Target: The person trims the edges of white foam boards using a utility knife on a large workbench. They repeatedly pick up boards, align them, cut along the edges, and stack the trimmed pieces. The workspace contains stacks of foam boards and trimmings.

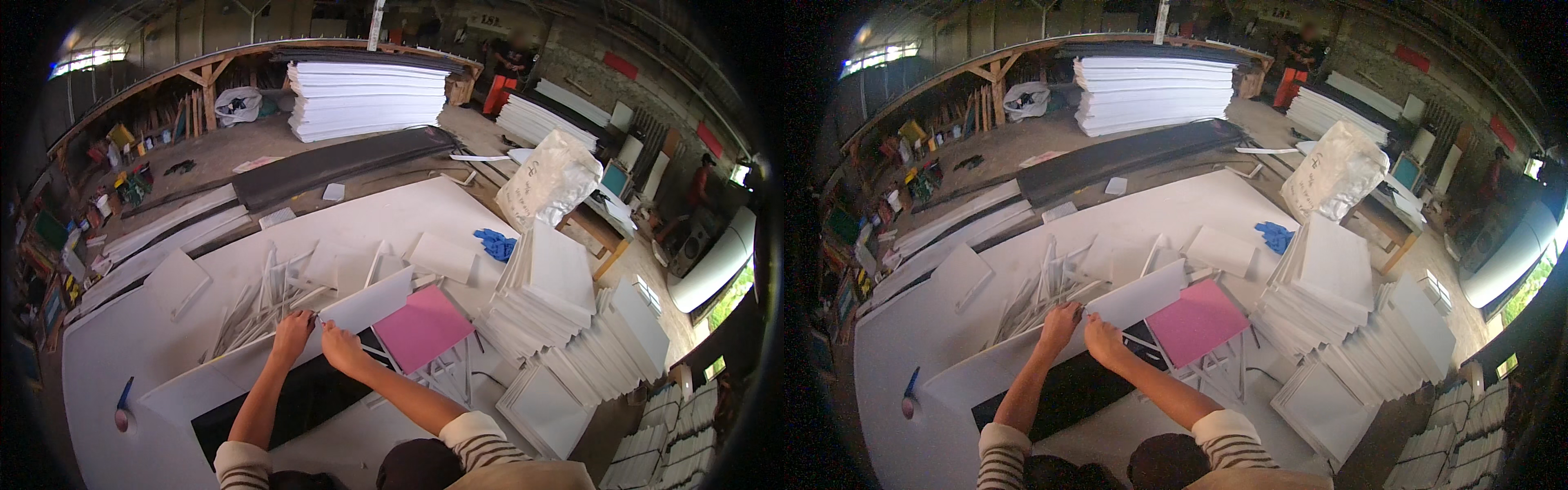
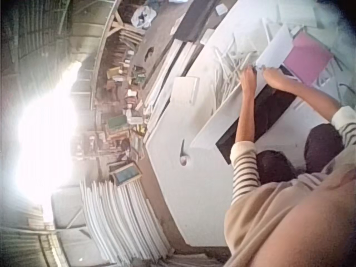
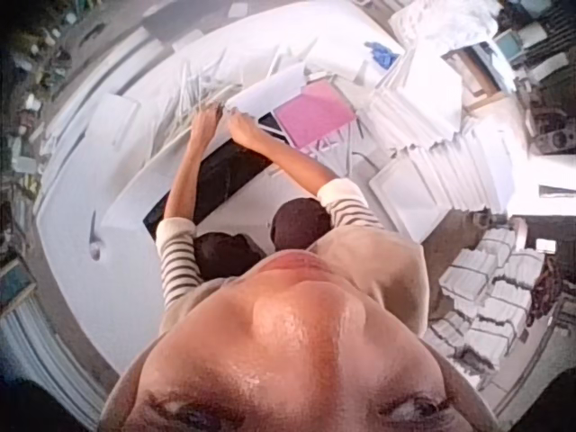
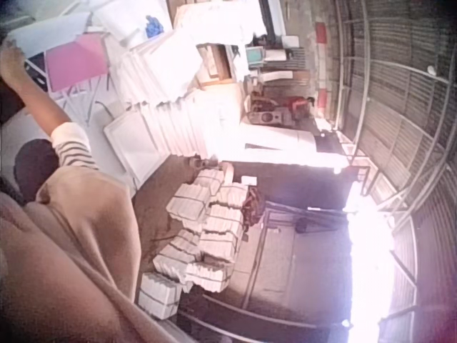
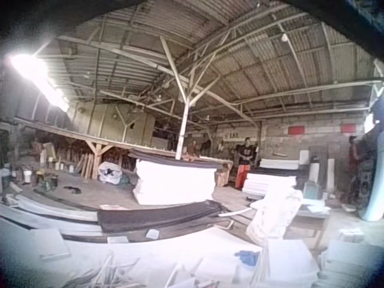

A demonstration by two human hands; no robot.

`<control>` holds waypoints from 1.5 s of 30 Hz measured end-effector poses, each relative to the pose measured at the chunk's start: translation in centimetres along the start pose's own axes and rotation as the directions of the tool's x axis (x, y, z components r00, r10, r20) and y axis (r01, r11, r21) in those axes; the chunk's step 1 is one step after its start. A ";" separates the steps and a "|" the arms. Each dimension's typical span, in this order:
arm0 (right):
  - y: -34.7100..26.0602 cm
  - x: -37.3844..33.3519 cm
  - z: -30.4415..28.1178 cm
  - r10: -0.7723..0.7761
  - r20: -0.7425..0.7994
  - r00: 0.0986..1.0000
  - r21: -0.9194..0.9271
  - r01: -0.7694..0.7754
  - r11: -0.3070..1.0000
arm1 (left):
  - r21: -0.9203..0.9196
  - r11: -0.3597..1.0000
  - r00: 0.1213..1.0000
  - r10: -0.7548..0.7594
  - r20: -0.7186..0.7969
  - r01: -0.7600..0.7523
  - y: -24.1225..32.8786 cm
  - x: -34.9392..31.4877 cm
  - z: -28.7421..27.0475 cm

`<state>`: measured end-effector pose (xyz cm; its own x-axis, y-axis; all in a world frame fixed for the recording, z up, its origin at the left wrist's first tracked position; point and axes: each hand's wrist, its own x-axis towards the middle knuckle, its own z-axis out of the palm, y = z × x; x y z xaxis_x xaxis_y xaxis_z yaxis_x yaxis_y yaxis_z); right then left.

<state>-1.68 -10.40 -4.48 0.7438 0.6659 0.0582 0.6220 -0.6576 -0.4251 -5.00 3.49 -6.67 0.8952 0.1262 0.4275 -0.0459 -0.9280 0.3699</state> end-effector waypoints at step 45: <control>0.0 -1.2 -1.3 -0.053 0.045 0.998 -0.136 0.059 0.989 | -0.050 0.990 0.991 -0.132 -0.010 0.132 1.5 -0.9 -0.6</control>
<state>-2.28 -11.70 -3.36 0.6978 0.7152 0.0396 0.6922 -0.6590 -0.2943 -6.12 2.22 -6.02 0.8888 0.2514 0.3832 0.0502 -0.8845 0.4638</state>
